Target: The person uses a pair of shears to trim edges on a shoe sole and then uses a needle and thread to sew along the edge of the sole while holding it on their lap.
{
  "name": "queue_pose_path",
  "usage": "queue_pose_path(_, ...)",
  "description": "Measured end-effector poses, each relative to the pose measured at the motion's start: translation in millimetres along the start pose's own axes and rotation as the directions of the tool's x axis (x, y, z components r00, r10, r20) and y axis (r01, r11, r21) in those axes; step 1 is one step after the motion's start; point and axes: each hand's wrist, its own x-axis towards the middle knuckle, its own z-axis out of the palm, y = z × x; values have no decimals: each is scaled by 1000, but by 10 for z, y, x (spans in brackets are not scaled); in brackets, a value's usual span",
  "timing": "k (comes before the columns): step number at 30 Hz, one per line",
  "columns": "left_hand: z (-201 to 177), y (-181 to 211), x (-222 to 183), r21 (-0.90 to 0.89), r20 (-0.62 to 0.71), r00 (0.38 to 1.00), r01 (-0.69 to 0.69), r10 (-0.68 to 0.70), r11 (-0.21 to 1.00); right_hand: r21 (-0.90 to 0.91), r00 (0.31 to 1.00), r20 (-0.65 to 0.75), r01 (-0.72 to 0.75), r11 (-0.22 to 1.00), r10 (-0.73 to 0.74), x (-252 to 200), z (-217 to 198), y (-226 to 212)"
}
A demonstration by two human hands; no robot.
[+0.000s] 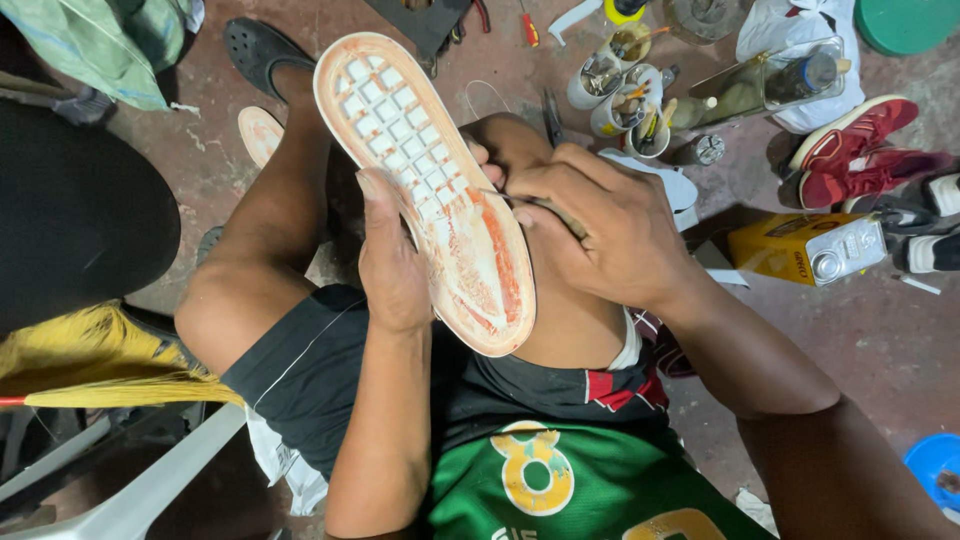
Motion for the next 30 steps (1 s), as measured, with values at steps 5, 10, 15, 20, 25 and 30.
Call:
queue_pose_path(5,-5,-17,-13,8,9,1000,-18,18,1000,-122,1000,14,10,992,-9,12,-21,-75)
queue_pose_path(10,-9,-3,-42,25,58,998,-26,24,999,-213,998,33,60,975,-54,26,-73,-109)
queue_pose_path(15,-28,7,-38,92,47,999,-21,17,996,-139,995,60,88,986,-80,59,-117,-34)
queue_pose_path(20,-60,69,29,81,83,996,20,-26,997,172,981,152,93,981,-120,289,11,350)
queue_pose_path(25,-28,121,57,-22,50,997,59,-58,998,53,958,62,277,959,-280,318,155,387)
queue_pose_path(30,-35,94,146,-72,-70,997,22,-27,997,-49,791,38,612,789,-611,244,308,243)
